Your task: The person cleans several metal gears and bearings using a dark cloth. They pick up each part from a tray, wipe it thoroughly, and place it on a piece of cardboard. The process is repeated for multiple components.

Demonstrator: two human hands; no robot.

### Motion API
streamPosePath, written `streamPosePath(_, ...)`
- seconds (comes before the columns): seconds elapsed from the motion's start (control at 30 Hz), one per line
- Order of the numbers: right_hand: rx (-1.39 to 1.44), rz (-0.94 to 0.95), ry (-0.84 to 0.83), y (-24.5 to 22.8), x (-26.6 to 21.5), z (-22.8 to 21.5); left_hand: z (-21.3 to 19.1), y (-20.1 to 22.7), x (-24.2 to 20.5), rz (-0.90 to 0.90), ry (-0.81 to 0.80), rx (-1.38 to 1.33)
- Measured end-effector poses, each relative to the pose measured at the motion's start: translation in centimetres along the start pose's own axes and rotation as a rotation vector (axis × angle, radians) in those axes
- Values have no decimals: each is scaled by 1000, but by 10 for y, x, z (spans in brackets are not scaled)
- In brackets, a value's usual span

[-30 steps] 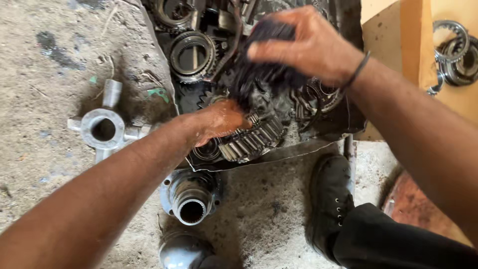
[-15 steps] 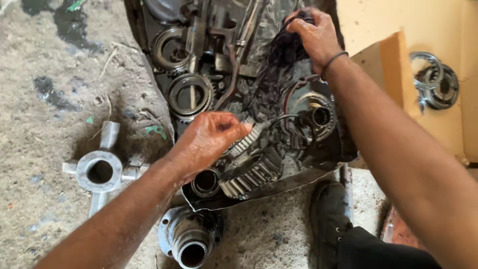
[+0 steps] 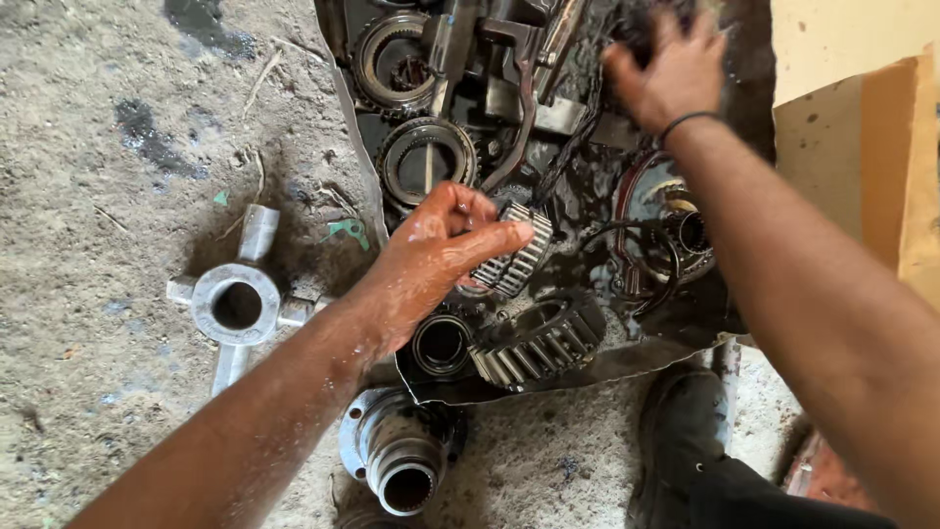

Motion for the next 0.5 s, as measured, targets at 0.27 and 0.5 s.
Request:
streamPosePath(0.27,995,64,-115,27,2,6,24,4,5,-36,-63,-255)
streamPosePath(0.5,1893,270,-504,-10,-61,-97,30,-13,14,-100,-17,-382)
Point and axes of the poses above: each hand's wrist, its own x-axis towards the middle knuckle, its own z-axis out of the palm, y = z × x, the point moved 9 cm from there along x, towards the middle knuckle, and after that the axes turned 4 degrees about z, right-handed, at the moved point
